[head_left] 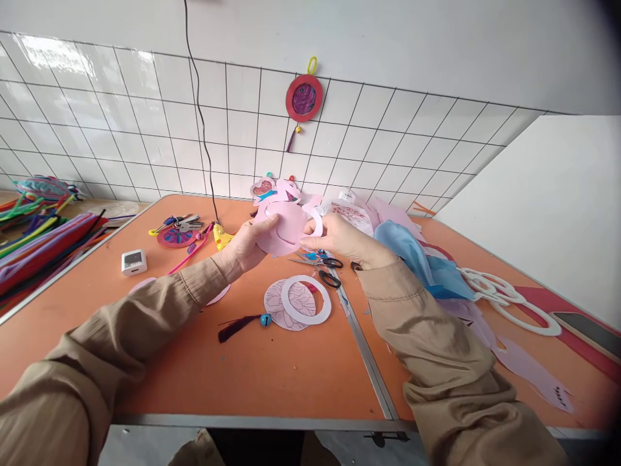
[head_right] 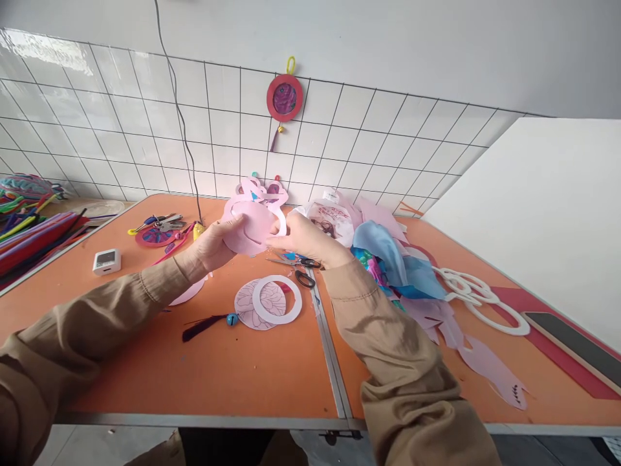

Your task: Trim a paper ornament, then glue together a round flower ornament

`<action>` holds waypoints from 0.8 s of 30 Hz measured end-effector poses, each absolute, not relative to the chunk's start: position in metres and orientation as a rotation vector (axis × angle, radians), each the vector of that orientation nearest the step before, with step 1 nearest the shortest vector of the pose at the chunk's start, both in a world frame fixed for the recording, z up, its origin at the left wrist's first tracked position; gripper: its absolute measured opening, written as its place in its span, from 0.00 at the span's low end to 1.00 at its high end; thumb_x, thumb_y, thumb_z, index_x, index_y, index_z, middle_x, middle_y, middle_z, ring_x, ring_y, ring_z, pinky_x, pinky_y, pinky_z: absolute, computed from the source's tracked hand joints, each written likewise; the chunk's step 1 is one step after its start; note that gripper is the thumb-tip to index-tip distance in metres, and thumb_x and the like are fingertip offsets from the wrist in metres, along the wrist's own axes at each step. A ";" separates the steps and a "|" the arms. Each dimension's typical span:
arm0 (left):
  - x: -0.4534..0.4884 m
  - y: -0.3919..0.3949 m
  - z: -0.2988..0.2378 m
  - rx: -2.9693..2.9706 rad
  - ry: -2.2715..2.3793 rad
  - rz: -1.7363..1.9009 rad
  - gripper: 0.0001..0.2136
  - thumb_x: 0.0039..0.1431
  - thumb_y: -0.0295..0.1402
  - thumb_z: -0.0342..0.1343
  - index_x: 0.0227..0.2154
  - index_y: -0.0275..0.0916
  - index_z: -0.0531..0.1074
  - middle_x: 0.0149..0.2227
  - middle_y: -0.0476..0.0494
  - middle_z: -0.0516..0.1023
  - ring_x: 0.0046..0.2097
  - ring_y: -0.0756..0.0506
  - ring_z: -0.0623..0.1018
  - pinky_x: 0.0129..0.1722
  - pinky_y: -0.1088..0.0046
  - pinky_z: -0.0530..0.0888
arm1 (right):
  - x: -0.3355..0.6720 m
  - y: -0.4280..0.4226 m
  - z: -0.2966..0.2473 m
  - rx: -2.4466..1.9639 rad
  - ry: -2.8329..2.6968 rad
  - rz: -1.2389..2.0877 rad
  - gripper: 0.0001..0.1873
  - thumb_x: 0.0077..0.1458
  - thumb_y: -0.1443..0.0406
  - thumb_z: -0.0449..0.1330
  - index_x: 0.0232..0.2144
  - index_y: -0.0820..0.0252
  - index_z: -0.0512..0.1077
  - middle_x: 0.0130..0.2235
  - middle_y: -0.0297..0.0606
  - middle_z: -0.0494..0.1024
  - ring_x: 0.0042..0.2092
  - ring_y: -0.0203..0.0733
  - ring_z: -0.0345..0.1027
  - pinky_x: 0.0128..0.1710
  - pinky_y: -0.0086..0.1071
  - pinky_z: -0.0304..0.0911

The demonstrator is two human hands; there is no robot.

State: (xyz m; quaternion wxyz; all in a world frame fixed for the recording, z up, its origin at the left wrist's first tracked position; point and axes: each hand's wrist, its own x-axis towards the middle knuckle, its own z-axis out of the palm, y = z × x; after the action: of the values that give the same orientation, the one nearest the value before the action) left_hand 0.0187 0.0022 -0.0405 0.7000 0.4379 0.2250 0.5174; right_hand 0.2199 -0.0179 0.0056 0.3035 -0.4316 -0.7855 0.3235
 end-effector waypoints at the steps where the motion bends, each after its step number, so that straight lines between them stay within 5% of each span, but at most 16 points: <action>1: 0.019 0.002 -0.040 0.975 0.498 1.147 0.20 0.54 0.37 0.66 0.48 0.33 0.76 0.52 0.33 0.79 0.57 0.33 0.75 0.57 0.56 0.72 | 0.220 -0.017 0.005 -1.144 -2.071 0.860 0.12 0.47 0.59 0.67 0.20 0.59 0.70 0.21 0.31 0.70 0.26 0.36 0.63 0.28 0.32 0.60; 18: 0.013 0.008 -0.038 1.086 0.360 1.013 0.15 0.48 0.29 0.69 0.41 0.34 0.79 0.45 0.37 0.84 0.51 0.38 0.81 0.57 0.60 0.73 | 0.217 -0.009 0.001 -1.020 -1.740 0.825 0.13 0.41 0.59 0.69 0.21 0.62 0.73 0.23 0.31 0.70 0.27 0.35 0.62 0.27 0.31 0.57; 24: -0.010 0.007 -0.014 1.381 0.696 0.893 0.11 0.40 0.29 0.71 0.29 0.32 0.80 0.32 0.37 0.82 0.38 0.37 0.81 0.47 0.55 0.76 | 0.214 -0.020 0.010 -0.962 -1.562 0.734 0.06 0.45 0.63 0.67 0.26 0.60 0.78 0.28 0.37 0.78 0.28 0.36 0.68 0.28 0.32 0.63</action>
State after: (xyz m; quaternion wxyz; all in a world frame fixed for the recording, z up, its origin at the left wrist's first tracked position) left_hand -0.0104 0.0065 -0.0139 0.6270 0.6024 0.3037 0.3895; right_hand 0.2141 -0.0195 0.0098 0.5504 -0.4065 -0.6600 0.3100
